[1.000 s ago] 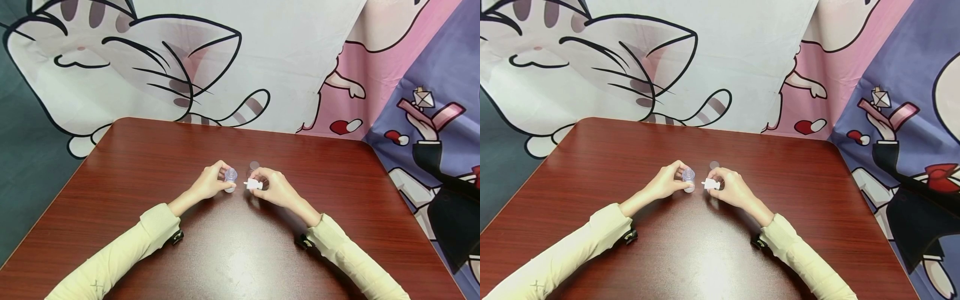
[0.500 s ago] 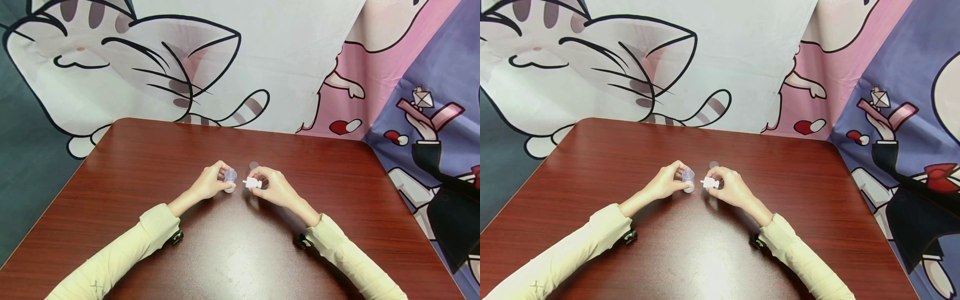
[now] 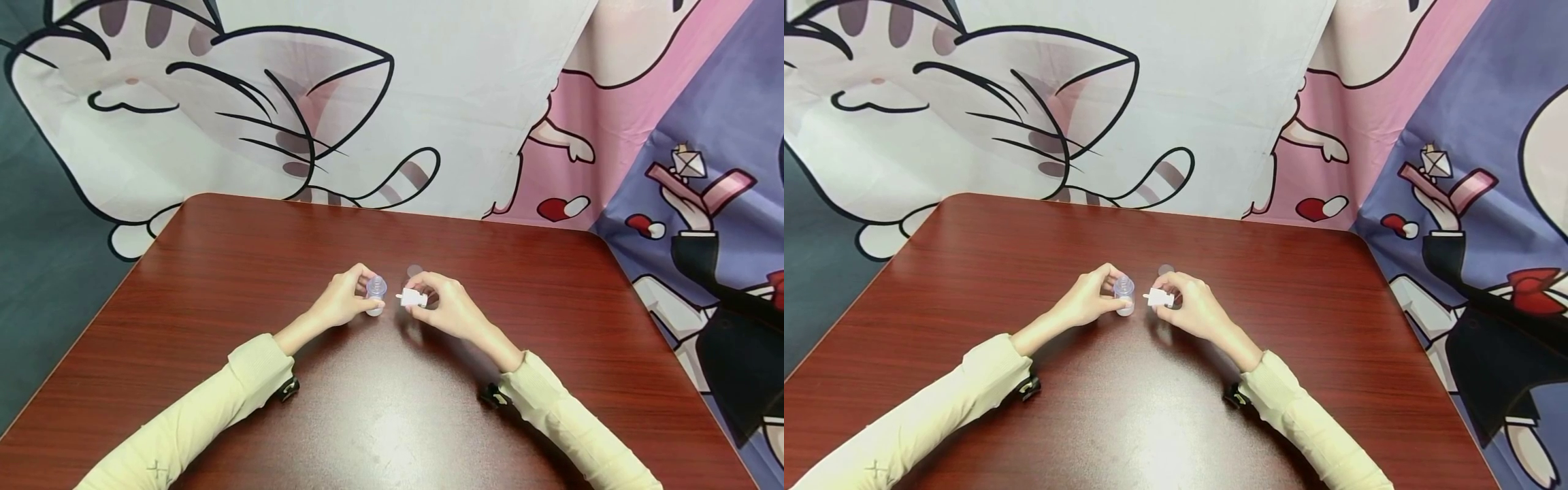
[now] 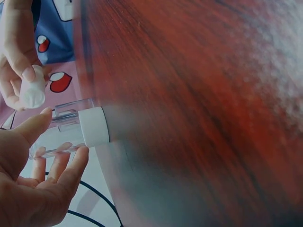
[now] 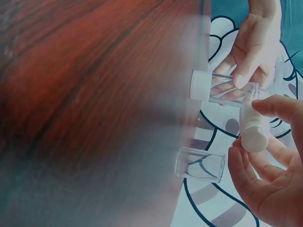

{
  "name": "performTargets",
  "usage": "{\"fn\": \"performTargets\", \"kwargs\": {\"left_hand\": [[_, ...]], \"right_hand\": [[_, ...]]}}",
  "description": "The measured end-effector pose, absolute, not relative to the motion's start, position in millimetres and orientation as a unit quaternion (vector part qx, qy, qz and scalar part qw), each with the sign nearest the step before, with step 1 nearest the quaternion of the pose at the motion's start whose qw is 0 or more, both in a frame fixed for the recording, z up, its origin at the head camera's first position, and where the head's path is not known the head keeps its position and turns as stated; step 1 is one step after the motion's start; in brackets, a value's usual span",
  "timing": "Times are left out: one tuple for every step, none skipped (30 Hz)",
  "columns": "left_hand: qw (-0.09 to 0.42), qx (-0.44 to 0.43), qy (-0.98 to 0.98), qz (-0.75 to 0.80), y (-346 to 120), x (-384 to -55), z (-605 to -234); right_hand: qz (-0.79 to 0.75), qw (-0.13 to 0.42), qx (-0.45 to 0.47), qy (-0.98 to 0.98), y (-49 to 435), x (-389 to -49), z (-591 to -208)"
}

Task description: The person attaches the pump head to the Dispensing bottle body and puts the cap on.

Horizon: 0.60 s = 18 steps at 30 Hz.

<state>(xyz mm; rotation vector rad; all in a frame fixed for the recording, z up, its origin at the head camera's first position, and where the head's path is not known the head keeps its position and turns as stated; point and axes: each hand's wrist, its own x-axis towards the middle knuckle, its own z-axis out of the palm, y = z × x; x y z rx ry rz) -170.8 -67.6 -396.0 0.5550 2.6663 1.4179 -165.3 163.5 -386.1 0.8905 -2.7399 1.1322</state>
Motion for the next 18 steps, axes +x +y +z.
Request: {"fn": "performTargets", "kwargs": {"left_hand": [[0.036,0.181,0.868,0.462,-67.5,-170.7,-395.8],[0.035,0.181,0.868,0.461,-67.4,-170.6,-395.8],[0.036,0.180,0.868,0.462,-67.2,-170.7,-395.7],[0.035,0.182,0.868,0.461,-67.1,-170.8,-395.7],[0.036,0.181,0.868,0.461,-67.1,-171.1,-396.0],[0.035,0.183,0.869,0.459,-67.3,-171.0,-395.9],[0.035,0.182,0.869,0.459,-67.4,-171.0,-395.8],[0.035,0.182,0.870,0.457,-67.3,-171.2,-396.0],[0.037,0.179,0.870,0.457,-67.3,-171.1,-395.9],[0.037,0.180,0.871,0.456,-67.4,-171.1,-396.1],[0.038,0.178,0.872,0.455,-67.4,-171.0,-396.2],[0.038,0.177,0.872,0.455,-67.5,-170.9,-396.1],[0.040,0.175,0.872,0.455,-67.4,-170.9,-396.0],[0.040,0.175,0.872,0.455,-67.4,-170.8,-395.9],[0.038,0.177,0.872,0.454,-67.6,-170.7,-395.7],[0.038,0.177,0.872,0.454,-67.7,-170.7,-395.6],[0.039,0.177,0.872,0.455,-67.7,-170.7,-395.3],[0.039,0.177,0.872,0.455,-67.7,-170.7,-395.1]], "right_hand": [[0.366,0.023,0.288,-0.885,163.4,-165.2,-386.1],[0.366,0.024,0.288,-0.885,163.3,-165.2,-385.9],[0.366,0.024,0.288,-0.884,163.3,-165.2,-385.8],[0.366,0.024,0.289,-0.884,163.2,-165.2,-385.7],[0.367,0.024,0.289,-0.884,163.2,-165.2,-385.5],[0.368,0.023,0.290,-0.883,163.2,-165.1,-385.4],[0.370,0.023,0.290,-0.882,163.2,-165.0,-385.2],[0.373,0.022,0.291,-0.881,163.3,-164.9,-385.0],[0.375,0.022,0.291,-0.880,163.3,-164.8,-384.9],[0.377,0.021,0.292,-0.879,163.3,-164.6,-384.7],[0.379,0.021,0.293,-0.878,163.2,-164.5,-384.5],[0.380,0.022,0.293,-0.877,163.2,-164.4,-384.3],[0.381,0.022,0.293,-0.877,163.0,-164.2,-384.1],[0.380,0.023,0.293,-0.877,162.8,-164.1,-383.8],[0.380,0.024,0.292,-0.877,162.7,-164.0,-383.5],[0.379,0.024,0.291,-0.878,162.6,-163.9,-383.2],[0.379,0.025,0.290,-0.878,162.4,-163.8,-382.9],[0.379,0.025,0.289,-0.879,162.4,-163.7,-382.7]]}}
